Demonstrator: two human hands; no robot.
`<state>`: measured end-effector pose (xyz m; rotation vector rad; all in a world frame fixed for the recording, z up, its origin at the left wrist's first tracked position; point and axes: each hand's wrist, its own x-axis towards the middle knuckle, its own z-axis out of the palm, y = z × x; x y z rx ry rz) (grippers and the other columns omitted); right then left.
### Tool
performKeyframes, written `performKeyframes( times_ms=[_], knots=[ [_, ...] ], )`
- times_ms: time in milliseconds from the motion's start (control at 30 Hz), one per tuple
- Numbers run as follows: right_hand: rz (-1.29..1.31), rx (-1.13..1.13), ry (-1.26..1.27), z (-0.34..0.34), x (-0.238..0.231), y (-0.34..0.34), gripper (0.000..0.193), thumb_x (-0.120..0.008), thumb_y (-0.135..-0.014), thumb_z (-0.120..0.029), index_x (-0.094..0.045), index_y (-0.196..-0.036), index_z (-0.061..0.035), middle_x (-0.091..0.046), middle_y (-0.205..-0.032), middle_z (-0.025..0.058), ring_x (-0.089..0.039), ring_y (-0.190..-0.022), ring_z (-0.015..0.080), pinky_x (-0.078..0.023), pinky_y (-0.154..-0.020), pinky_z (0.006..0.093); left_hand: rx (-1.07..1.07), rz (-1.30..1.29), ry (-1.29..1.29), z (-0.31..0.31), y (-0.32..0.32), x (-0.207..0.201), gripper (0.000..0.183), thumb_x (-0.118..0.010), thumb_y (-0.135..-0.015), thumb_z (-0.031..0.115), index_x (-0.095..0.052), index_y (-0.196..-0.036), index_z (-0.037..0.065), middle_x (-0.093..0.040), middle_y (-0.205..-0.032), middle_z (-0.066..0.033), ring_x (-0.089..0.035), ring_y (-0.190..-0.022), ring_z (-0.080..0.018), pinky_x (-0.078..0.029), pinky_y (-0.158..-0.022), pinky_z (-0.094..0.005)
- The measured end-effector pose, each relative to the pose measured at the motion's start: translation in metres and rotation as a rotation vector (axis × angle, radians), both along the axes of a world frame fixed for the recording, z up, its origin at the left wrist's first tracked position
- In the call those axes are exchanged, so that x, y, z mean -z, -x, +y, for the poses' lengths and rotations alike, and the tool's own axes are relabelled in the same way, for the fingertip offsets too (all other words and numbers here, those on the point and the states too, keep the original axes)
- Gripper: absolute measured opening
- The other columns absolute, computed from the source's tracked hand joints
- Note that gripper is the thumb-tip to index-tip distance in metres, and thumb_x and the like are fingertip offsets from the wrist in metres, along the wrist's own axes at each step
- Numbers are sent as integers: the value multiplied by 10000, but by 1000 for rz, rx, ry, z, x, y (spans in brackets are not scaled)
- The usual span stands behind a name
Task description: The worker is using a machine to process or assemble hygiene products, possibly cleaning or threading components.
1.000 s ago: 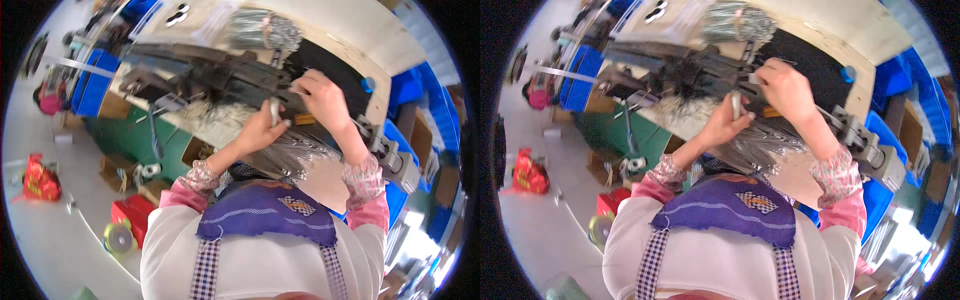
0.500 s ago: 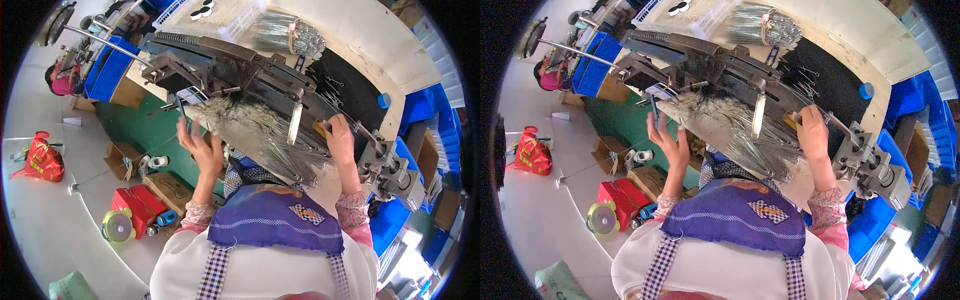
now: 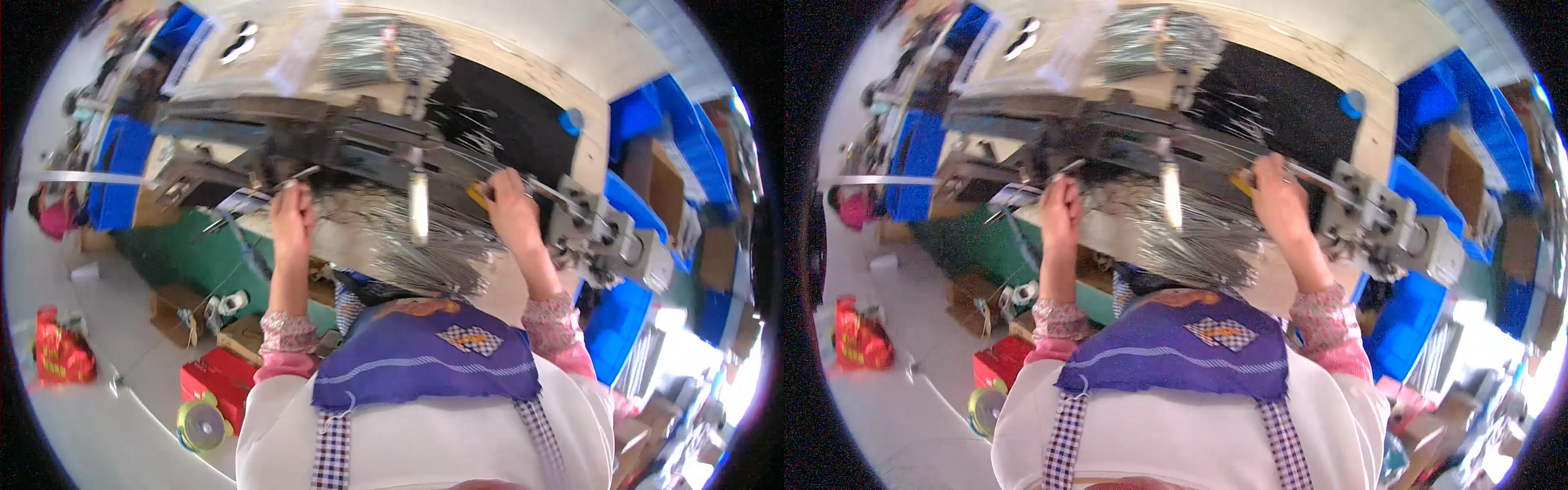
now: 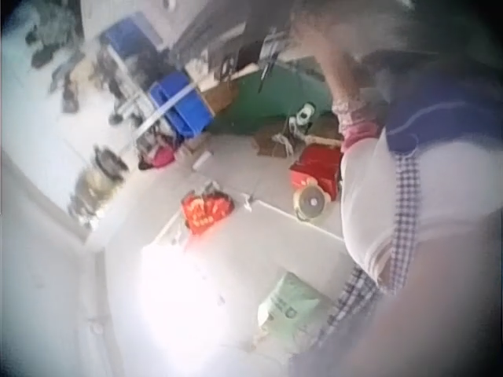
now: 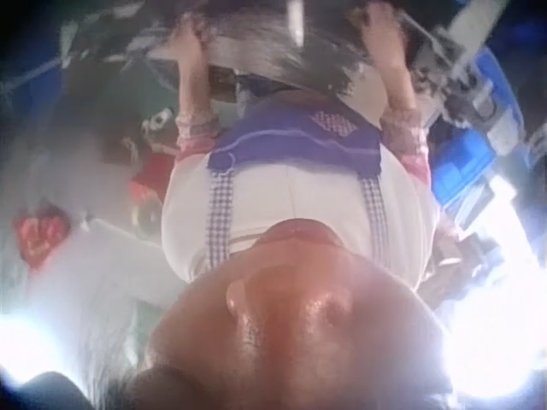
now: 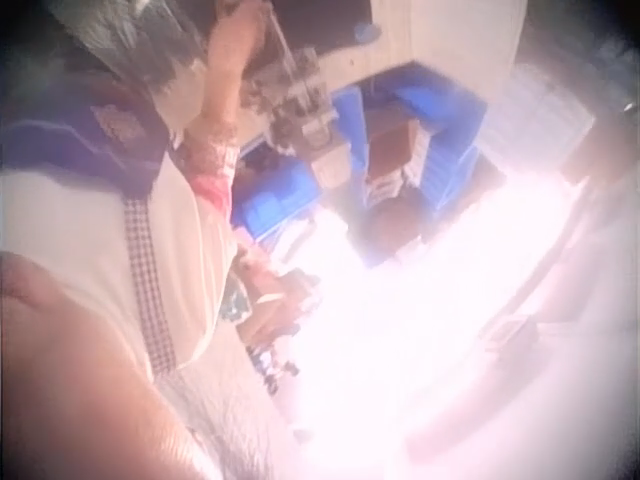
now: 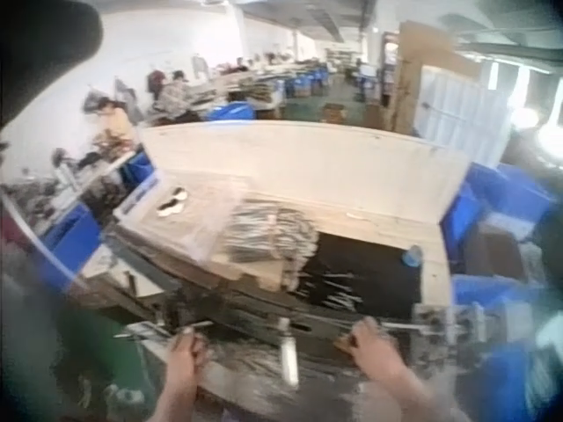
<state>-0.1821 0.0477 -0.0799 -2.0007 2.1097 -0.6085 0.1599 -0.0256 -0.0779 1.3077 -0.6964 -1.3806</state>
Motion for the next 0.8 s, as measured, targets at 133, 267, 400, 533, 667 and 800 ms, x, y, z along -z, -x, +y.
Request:
performKeyframes(
  times_ms=[133,267,400,533,667,800],
  knots=[
    [17,12,-37,-6,2,-4,167,-553,-805,-36,-517,-966,-63,-580,-1044,176,-646,-763,390,-536,-618,453,156,-112,385,36,71,-59,249,-451,-1014,264,-527,-905,53,-409,-625,47,-310,-490,-13,-252,-414,-184],
    [-41,-18,71,-1,2,1,183,-522,-842,-83,-536,-1022,-52,-585,-997,197,-647,-768,388,-532,-636,466,929,280,174,40,171,-97,263,-437,-1013,227,-497,-815,64,-352,-604,37,-313,-460,-56,-245,-413,-219],
    [-185,-99,29,9,-2,5,181,-570,-795,-103,-549,-952,-17,-594,-917,135,-615,-841,320,-538,-646,400,963,384,-188,32,206,-77,272,-476,-1005,289,-531,-847,75,-374,-606,60,-337,-444,-51,-228,-407,-209],
    [1,-248,156,41,-27,4,127,-599,-762,-92,-531,-853,-36,-567,-835,101,-576,-868,274,-531,-626,392,814,417,-233,29,203,-65,252,-494,-999,286,-555,-864,82,-397,-602,70,-346,-424,-51,-244,-402,-217],
    [39,-292,158,69,-52,8,132,-613,-760,-93,-518,-834,-39,-550,-781,96,-582,-796,263,-526,-610,382,714,403,-215,30,205,-59,264,-506,-993,293,-539,-848,74,-390,-602,59,-342,-426,-61,-243,-406,-233],
    [-31,-370,73,88,-78,15,114,-612,-770,-82,-517,-827,-55,-562,-725,91,-604,-710,269,-514,-606,371,638,284,-132,38,207,-68,267,-500,-997,291,-540,-851,71,-378,-600,57,-333,-441,-51,-245,-407,-225]
  ],
)
